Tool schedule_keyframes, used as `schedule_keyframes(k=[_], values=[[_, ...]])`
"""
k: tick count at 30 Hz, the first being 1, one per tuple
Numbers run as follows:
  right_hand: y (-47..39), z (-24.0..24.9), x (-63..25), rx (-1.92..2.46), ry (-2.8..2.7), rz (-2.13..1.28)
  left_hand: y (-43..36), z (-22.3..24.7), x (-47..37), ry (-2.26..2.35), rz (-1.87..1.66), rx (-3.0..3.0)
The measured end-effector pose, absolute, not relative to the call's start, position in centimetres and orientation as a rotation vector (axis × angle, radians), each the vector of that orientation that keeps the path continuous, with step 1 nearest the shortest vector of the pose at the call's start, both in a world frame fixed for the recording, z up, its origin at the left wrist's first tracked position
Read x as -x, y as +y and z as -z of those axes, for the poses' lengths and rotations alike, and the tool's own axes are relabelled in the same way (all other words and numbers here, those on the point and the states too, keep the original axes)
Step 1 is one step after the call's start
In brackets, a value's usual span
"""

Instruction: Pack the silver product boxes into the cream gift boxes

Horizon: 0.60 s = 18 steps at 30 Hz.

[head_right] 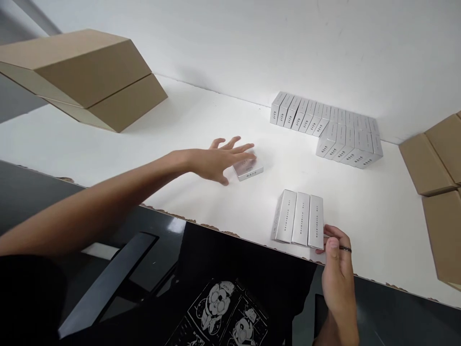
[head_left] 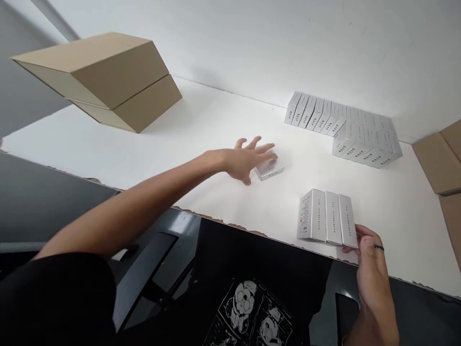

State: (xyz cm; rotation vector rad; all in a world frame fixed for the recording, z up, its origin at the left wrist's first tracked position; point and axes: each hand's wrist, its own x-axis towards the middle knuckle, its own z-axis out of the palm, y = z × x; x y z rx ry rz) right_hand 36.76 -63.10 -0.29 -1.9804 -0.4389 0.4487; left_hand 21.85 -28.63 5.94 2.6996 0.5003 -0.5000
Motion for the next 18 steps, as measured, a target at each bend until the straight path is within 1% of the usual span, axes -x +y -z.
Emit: schedule_keyframes(k=[4, 6, 10, 15, 18], values=[[-63.2, 1.0, -37.3, 1.993, -0.403, -0.452, -27.4, -7.1, -23.1, 0.340, 0.558, -2.875], [-63.5, 1.8, -38.0, 1.996, -0.398, -0.447, -27.3, -7.3, -23.4, 0.377, 0.545, -2.956], [-63.9, 2.7, -39.0, 2.005, -0.395, -0.453, -27.5, -7.6, -22.9, 0.450, 0.593, -2.931], [-64.0, 2.5, -38.6, 1.994, -0.439, -0.419, -29.0, -7.1, -21.1, 0.411, 0.450, -2.932], [-64.1, 2.6, -38.5, 1.987, -0.443, -0.410, -31.0, -6.7, -20.3, 0.518, 0.318, -2.797]])
